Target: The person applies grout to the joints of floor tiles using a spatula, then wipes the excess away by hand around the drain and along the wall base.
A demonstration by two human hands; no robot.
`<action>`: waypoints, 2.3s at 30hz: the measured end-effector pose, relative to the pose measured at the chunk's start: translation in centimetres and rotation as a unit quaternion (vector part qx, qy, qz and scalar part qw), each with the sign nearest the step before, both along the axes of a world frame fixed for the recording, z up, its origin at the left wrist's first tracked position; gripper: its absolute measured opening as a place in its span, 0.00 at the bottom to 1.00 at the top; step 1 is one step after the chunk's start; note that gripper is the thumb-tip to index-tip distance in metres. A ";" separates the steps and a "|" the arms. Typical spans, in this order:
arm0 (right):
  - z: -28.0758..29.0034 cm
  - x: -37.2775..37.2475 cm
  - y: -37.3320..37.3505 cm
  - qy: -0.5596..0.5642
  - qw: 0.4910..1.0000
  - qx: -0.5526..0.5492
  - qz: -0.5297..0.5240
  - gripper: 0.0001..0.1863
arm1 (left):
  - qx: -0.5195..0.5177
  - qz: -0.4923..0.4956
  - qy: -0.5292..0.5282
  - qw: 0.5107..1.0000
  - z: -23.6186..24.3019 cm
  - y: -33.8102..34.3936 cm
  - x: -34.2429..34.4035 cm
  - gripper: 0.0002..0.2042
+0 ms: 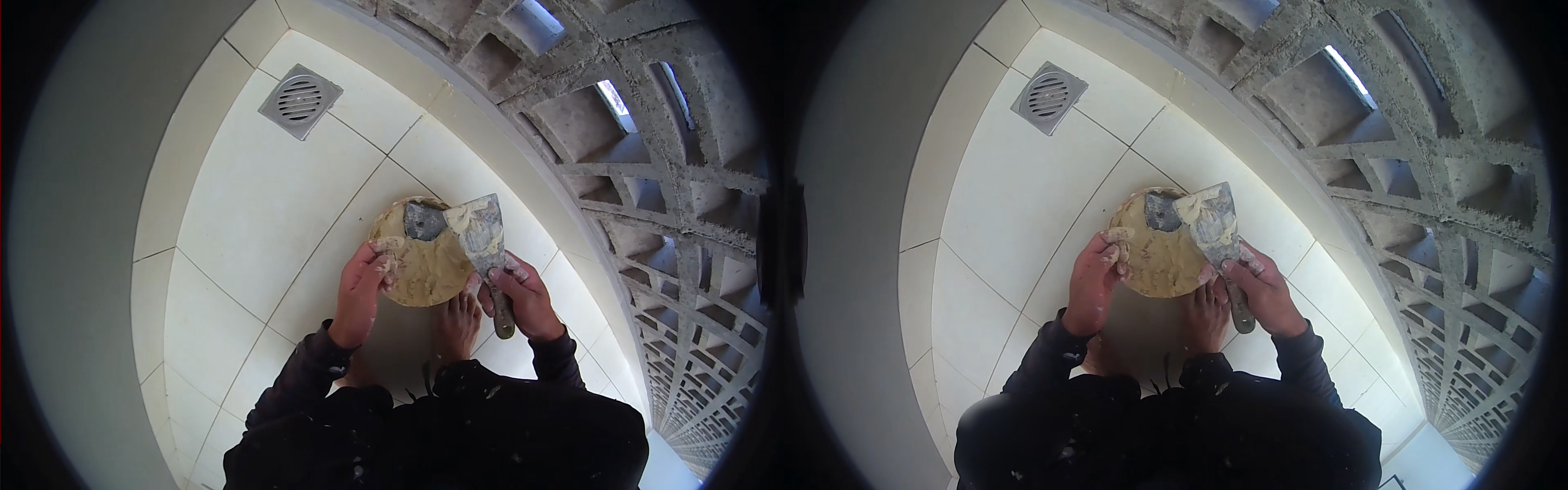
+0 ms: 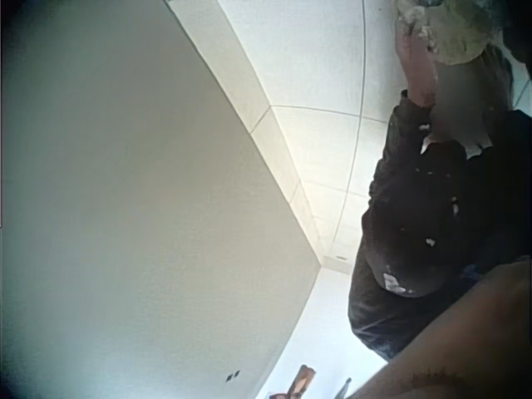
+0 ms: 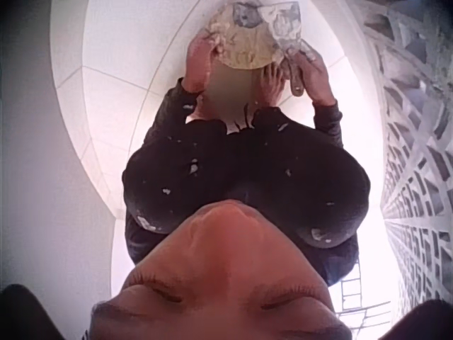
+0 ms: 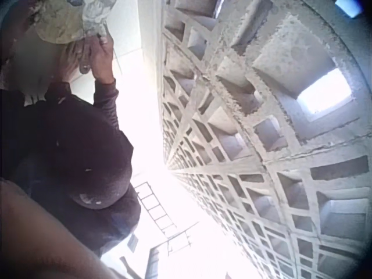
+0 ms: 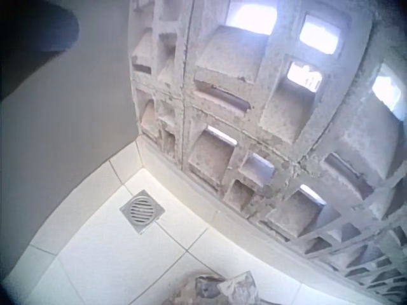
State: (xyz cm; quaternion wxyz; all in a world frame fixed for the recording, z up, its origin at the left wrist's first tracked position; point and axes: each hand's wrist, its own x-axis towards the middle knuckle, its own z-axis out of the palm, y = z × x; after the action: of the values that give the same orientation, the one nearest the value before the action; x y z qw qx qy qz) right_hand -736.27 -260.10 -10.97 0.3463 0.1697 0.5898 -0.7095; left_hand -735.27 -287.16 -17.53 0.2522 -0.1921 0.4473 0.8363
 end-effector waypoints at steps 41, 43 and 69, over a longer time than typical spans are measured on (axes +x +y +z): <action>4.1 -2.2 2.9 0.079 0.995 0.060 -0.030 0.11 | -0.317 -0.023 0.011 0.948 13.8 -5.9 -15.7 0.16; 2.9 -1.8 3.5 0.101 0.988 0.093 -0.075 0.12 | -0.302 0.078 0.066 0.948 9.2 -7.3 -22.4 0.13; -3.4 -4.9 1.0 0.069 0.963 0.191 -0.177 0.12 | -0.762 0.025 0.156 0.628 -10.1 -8.7 -48.3 0.21</action>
State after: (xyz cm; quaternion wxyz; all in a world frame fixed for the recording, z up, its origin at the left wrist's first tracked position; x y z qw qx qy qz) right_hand -741.16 -259.15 -14.34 0.1347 0.2848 0.6973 -0.6438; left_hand -783.54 -295.86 -27.60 -0.0790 -0.1935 0.9526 0.2213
